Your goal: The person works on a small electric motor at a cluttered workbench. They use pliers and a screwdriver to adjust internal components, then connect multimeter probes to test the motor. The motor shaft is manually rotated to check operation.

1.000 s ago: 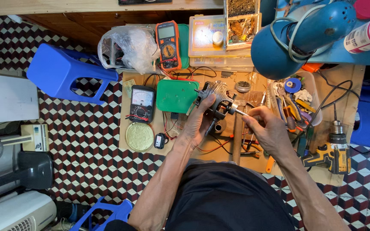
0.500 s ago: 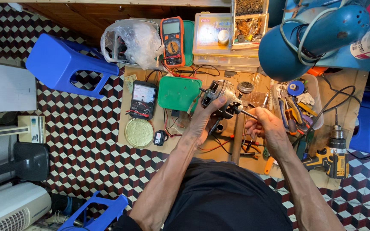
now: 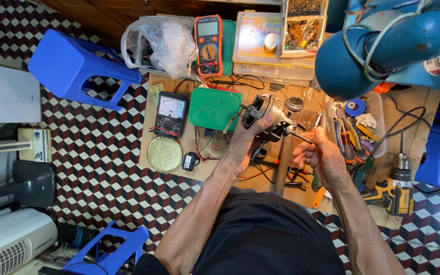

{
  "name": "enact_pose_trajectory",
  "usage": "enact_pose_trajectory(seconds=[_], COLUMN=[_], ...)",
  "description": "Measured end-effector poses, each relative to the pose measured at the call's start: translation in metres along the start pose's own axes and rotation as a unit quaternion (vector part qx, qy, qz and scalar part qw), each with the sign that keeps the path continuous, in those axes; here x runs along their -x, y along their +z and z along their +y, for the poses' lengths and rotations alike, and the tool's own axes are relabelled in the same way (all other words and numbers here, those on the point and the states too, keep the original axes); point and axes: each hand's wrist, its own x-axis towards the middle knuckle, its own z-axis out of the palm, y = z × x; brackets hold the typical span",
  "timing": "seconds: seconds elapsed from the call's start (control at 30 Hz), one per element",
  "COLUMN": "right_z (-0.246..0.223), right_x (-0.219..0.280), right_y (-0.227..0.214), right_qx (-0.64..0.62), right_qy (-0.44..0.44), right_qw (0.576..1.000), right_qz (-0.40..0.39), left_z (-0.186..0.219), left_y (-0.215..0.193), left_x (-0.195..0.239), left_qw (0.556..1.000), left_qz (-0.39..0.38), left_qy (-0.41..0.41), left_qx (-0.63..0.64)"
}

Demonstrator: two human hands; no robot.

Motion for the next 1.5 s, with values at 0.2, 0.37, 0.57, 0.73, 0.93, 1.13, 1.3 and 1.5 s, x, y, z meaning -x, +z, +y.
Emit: enact_pose_trajectory(seconds=[0.2,0.37,0.57,0.73,0.93,1.13,1.3,1.5], right_z=[0.005,0.010,0.009,0.007,0.000,-0.008,-0.019,-0.034], right_x=[0.007,0.002,0.002,0.000,-0.002,0.001,0.004,0.014], right_y=[0.000,-0.005,-0.003,-0.003,-0.005,0.005,0.018,0.045], right_qx=[0.056,0.023,0.026,0.020,0.030,0.045,0.118,0.225], right_qy=[-0.028,-0.043,-0.040,-0.038,-0.039,-0.046,-0.070,-0.124], right_qw=[0.998,0.999,0.999,0.999,0.999,0.998,0.990,0.962], right_qz=[-0.011,-0.018,-0.007,-0.012,-0.010,0.001,0.034,0.097], left_z=[-0.002,-0.003,-0.002,-0.005,-0.006,-0.006,-0.008,-0.008], left_y=[-0.001,0.001,0.002,0.001,0.001,0.000,-0.008,-0.015], left_x=[-0.002,-0.001,-0.003,-0.004,-0.007,-0.009,-0.010,-0.012], left_qw=[1.000,1.000,1.000,1.000,0.999,0.999,0.994,0.980], left_qz=[-0.004,-0.010,0.000,0.002,-0.005,0.010,-0.033,-0.060], left_qy=[0.009,0.013,0.014,0.019,0.027,0.008,0.025,-0.028], left_qx=[0.004,0.022,0.009,0.010,0.023,0.048,0.105,0.186])
